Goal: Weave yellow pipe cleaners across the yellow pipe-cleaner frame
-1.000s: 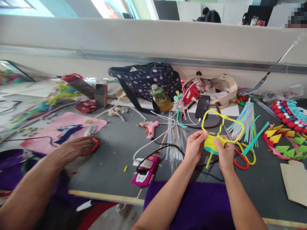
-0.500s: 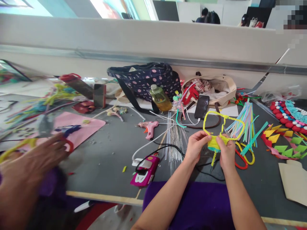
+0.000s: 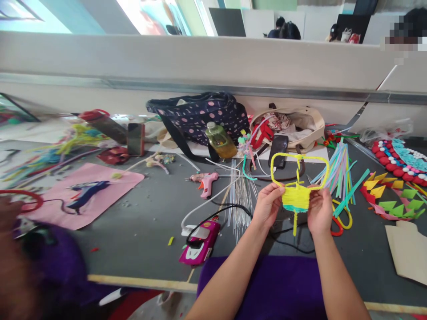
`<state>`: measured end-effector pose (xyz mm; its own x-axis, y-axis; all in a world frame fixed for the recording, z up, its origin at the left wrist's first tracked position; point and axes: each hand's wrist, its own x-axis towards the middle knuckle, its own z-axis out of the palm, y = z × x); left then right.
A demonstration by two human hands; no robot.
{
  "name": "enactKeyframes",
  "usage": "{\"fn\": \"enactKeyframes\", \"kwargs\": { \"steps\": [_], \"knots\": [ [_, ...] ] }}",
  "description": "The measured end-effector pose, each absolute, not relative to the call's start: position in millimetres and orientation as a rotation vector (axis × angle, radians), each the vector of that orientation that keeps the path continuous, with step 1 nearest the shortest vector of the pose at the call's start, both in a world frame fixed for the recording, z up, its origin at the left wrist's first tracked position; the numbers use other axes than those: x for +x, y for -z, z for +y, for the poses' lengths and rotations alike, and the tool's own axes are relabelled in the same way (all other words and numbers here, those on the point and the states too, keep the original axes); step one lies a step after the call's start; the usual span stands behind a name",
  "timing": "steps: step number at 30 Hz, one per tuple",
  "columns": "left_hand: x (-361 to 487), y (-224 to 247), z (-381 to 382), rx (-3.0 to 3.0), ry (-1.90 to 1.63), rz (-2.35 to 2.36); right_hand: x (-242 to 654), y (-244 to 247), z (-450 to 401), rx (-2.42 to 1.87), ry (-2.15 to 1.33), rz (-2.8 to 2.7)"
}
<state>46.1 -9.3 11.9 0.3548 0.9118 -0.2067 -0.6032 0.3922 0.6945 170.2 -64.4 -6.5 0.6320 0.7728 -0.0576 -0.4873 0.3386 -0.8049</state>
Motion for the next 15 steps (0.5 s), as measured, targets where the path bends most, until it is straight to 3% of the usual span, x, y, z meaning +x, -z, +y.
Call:
{"fn": "enactKeyframes", "kwargs": {
  "steps": [15],
  "knots": [
    [52.9,-6.7,-14.3,0.480,-0.879,0.595,159.0,17.2,-54.1,-0.969,-1.086,-0.500]
  ]
}}
